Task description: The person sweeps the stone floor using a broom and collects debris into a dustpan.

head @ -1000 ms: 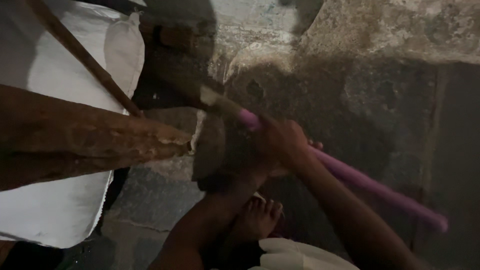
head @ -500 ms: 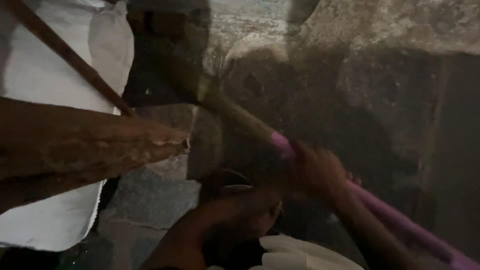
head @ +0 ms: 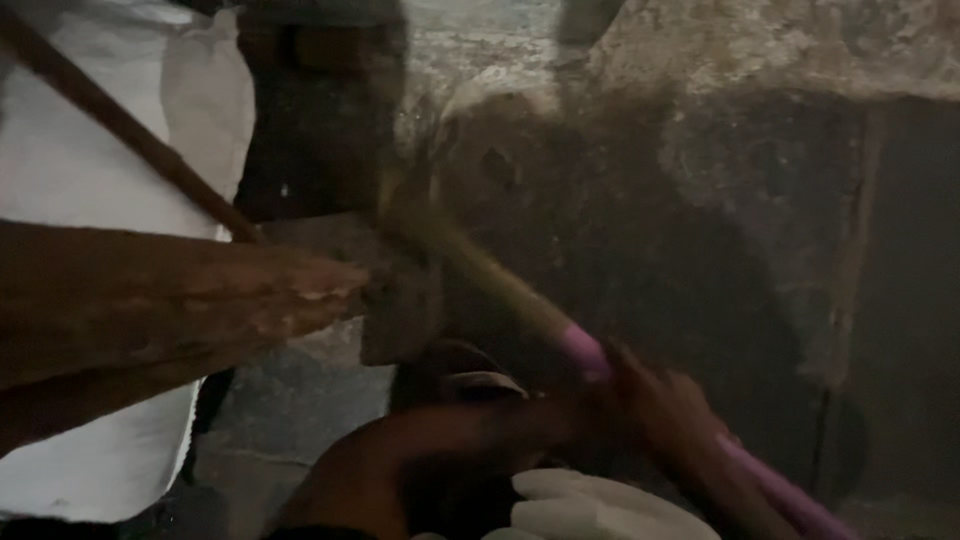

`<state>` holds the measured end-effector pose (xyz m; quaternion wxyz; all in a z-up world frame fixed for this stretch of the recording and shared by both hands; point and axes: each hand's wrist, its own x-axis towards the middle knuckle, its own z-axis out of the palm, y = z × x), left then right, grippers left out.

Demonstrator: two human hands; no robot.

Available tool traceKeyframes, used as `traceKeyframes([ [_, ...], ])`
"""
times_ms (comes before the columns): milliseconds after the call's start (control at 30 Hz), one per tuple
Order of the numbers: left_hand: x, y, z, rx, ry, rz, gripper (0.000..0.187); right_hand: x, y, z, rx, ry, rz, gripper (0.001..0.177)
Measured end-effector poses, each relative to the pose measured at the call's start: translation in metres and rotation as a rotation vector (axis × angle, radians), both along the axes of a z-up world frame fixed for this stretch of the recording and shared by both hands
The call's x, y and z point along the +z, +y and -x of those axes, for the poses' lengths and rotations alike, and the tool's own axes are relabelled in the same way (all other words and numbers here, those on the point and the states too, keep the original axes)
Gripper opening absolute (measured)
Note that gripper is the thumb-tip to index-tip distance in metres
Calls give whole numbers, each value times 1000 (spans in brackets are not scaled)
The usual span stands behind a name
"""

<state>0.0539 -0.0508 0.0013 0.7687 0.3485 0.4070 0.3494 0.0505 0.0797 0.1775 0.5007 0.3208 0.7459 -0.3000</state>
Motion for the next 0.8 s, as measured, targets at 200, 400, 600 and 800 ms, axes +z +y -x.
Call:
traceKeyframes([
  [200,7,22,-5,-74,41,-28,37,-22,18,-4,-306,234,-50,47],
  [400,7,4,-9,-160,57,-25,38,-15,0,-25,-181,126,-45,51],
  [600,1,5,-16,-235,66,-33,40,-25,1,0,-123,90,64,50],
  [800,9,16,-25,-260,61,-62,41,-16,6,-28,-339,160,-92,46],
])
